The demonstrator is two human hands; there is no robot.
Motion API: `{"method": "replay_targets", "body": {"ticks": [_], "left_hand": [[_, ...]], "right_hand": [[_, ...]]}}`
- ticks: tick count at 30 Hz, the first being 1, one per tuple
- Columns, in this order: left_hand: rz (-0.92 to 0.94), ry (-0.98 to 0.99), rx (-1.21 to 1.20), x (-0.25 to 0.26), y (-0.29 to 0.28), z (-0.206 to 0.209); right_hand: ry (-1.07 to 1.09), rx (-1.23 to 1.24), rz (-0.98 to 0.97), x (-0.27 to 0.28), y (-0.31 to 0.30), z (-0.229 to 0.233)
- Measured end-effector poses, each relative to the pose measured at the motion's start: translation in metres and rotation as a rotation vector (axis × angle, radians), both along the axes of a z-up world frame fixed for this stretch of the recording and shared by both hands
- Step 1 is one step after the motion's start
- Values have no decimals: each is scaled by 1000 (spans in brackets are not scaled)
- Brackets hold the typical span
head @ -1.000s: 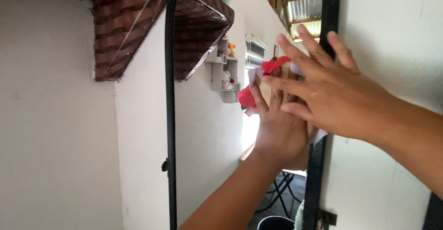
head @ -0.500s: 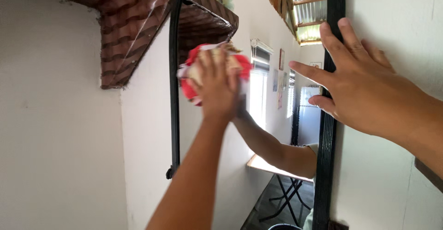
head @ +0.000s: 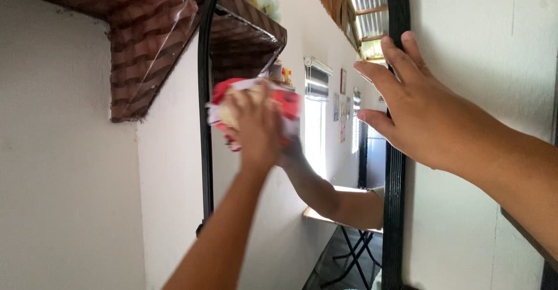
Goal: The person washes a cloth in a bucket of soapy water, applies liquid detergent to it, and then wipes a wall-mounted mirror with the cloth. The person scrubs the cloth repeatedly in the bucket before wiping the mirror surface.
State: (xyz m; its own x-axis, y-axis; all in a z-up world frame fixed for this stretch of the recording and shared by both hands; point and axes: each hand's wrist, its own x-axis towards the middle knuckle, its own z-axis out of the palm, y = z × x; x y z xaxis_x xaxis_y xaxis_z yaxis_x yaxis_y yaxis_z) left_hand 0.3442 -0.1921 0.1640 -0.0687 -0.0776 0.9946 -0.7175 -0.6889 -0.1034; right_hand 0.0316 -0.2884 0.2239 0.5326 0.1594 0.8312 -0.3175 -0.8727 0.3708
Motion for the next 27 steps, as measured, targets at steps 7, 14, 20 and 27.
{"method": "replay_targets", "body": {"ticks": [7, 14, 20, 27], "left_hand": [[-156, 162, 329, -161, -35, -12], [-301, -1, 247, -177, -32, 5], [-271, 126, 136, -130, -22, 50], [-311, 389, -30, -59, 10, 73]], "right_hand": [[21, 37, 133, -4, -1, 2], [26, 108, 170, -8, 2, 3], [42, 135, 71, -8, 8, 5], [42, 45, 19, -5, 4, 6]]}}
